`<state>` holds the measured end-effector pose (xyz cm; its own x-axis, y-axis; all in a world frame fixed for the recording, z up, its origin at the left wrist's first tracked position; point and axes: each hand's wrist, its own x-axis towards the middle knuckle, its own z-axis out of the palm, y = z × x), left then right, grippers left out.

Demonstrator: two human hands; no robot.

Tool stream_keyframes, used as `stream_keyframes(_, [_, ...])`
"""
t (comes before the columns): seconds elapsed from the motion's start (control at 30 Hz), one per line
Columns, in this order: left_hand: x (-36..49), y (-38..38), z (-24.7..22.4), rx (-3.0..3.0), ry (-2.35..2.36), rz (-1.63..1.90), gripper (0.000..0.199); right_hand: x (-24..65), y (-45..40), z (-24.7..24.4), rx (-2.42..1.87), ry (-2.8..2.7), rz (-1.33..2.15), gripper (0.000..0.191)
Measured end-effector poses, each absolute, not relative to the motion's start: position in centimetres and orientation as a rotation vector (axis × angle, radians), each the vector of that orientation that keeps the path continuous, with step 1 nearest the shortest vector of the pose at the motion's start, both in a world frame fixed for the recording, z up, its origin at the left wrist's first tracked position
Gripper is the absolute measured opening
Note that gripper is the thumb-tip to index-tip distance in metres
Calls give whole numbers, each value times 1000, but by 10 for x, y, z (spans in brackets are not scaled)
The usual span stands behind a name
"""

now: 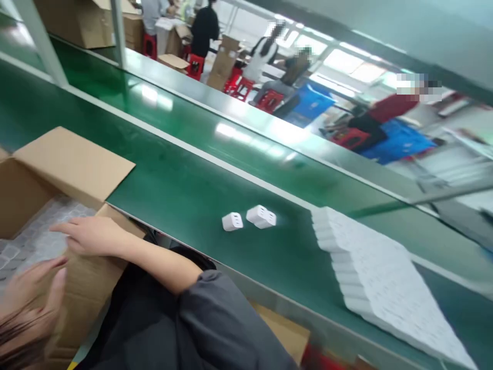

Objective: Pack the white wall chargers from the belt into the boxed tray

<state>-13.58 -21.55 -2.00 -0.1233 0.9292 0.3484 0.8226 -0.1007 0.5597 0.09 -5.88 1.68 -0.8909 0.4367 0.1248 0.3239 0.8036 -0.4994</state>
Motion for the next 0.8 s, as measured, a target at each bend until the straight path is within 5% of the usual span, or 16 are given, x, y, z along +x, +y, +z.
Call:
stream_keyframes(0.23, [33, -111, 3, 2145, 1298, 1381, 19, 205, -107, 2, -1055, -1986, 508, 30])
stream_keyframes(0.5, [184, -41, 0, 2385, 965, 666, 69, 365, -155, 0, -1594, -1340, 27, 25])
stream_keyframes(0.8, [225, 24, 8, 2264, 738, 335, 63, 457, -112, 15, -1870, -1812, 418, 81])
